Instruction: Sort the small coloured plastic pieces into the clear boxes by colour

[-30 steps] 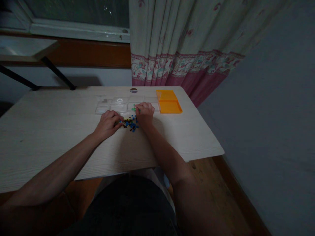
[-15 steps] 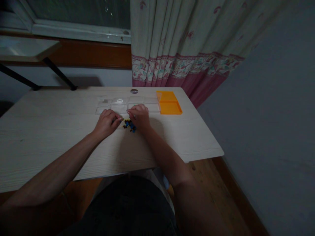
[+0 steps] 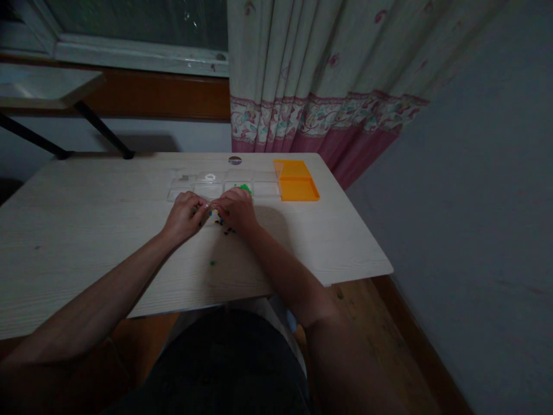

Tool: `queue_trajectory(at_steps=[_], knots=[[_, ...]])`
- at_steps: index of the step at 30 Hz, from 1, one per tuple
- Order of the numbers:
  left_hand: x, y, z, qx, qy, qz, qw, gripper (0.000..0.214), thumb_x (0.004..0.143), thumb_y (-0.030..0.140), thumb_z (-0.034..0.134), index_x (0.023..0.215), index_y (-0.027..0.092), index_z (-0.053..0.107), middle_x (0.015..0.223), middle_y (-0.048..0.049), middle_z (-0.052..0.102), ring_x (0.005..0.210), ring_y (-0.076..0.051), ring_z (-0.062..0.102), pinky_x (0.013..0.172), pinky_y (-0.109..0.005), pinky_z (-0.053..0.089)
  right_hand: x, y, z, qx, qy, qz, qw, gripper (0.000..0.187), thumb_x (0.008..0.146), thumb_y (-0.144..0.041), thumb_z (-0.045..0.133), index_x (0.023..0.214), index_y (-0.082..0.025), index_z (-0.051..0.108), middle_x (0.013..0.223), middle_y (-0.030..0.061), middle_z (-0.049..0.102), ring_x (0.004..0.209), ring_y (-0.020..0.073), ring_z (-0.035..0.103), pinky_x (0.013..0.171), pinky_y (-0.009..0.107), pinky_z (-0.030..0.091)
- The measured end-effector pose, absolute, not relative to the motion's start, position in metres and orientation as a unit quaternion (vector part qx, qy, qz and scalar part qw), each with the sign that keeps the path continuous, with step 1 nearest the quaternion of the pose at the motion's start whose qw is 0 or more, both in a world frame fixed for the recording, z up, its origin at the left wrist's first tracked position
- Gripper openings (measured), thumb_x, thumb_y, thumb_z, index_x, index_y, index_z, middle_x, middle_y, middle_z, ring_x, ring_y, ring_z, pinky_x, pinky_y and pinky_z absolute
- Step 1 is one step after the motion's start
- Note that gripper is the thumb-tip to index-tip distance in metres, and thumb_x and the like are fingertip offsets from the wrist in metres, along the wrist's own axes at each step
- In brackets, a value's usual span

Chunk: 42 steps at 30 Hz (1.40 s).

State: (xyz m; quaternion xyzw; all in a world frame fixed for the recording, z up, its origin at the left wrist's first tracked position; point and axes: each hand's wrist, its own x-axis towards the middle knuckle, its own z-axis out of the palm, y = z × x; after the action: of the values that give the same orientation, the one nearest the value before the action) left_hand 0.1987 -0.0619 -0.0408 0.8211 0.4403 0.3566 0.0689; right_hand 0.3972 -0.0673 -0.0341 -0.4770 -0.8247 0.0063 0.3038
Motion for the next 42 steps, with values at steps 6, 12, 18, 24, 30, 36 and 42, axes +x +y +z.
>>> queue_trajectory(at_steps=[6,12,18,24,30,36,42], knots=[[0.199,-0.065,-0.04,0.828,0.436,0.348,0.067,0.022,0.096,0.034,0.053,0.089,0.018,0.066,0.089,-0.0085,0.063,0.093,-0.025,0.054,0.09,-0.043,0.042,0.402,-0.064,-0.038,-0.491,-0.814,0.001,0.311,0.026,0.098,-0.043,0.057,0.104,-0.028,0.079,0.1,0.0038,0.073,0.105,0.022,0.052,0.096,0.037,0.032],[0.199,-0.071,-0.026,0.846,0.403,0.34,0.078,0.022,0.094,0.039,0.057,0.089,0.019,0.067,0.092,-0.0087,0.063,0.095,-0.026,0.054,0.09,-0.042,0.042,0.402,-0.065,-0.036,-0.511,-0.796,0.005,0.324,0.022,0.097,-0.04,0.06,0.099,-0.028,0.079,0.098,0.0032,0.073,0.105,0.0212,0.054,0.095,0.037,0.033],[0.203,-0.101,0.001,0.94,0.194,0.112,0.258,0.032,0.084,0.051,0.071,0.075,0.021,0.065,0.081,-0.0031,0.064,0.082,-0.019,0.059,0.075,-0.031,0.044,0.413,-0.057,-0.039,-0.539,-0.761,-0.004,0.361,0.021,0.097,-0.035,0.059,0.098,-0.027,0.078,0.099,0.0033,0.074,0.104,0.0211,0.055,0.095,0.037,0.034],[0.206,-0.136,0.009,0.943,0.181,0.002,0.28,0.023,0.079,0.04,0.077,0.091,0.023,0.067,0.086,-0.0025,0.067,0.082,-0.021,0.061,0.071,-0.03,0.043,0.423,-0.047,-0.043,-0.562,-0.729,-0.024,0.391,0.023,0.098,-0.033,0.056,0.097,-0.025,0.078,0.097,0.0051,0.074,0.102,0.0219,0.058,0.094,0.038,0.037],[0.206,-0.136,0.011,0.943,0.14,-0.002,0.302,0.006,0.088,0.027,0.067,0.093,0.024,0.068,0.088,-0.003,0.068,0.09,-0.021,0.062,0.079,-0.031,0.045,0.421,-0.048,-0.043,-0.548,-0.733,-0.017,0.403,0.022,0.098,-0.033,0.057,0.097,-0.025,0.078,0.096,0.0047,0.073,0.102,0.022,0.057,0.095,0.038,0.037],[0.21,-0.119,-0.005,0.944,0.173,0.073,0.27,0.009,0.091,0.024,0.06,0.092,0.023,0.069,0.09,-0.0047,0.065,0.089,-0.021,0.061,0.079,-0.031,0.046,0.424,-0.047,-0.044,-0.563,-0.715,-0.011,0.414,0.02,0.096,-0.032,0.059,0.095,-0.025,0.077,0.098,0.0053,0.073,0.102,0.0226,0.057,0.094,0.039,0.037],[0.208,-0.095,-0.021,0.935,0.286,0.16,0.134,0.018,0.097,0.029,0.052,0.095,0.02,0.067,0.096,-0.0093,0.064,0.095,-0.024,0.058,0.085,-0.037,0.045,0.424,-0.046,-0.046,-0.558,-0.714,-0.023,0.422,0.021,0.096,-0.033,0.059,0.095,-0.026,0.078,0.097,0.0049,0.073,0.101,0.0222,0.057,0.093,0.038,0.038]])
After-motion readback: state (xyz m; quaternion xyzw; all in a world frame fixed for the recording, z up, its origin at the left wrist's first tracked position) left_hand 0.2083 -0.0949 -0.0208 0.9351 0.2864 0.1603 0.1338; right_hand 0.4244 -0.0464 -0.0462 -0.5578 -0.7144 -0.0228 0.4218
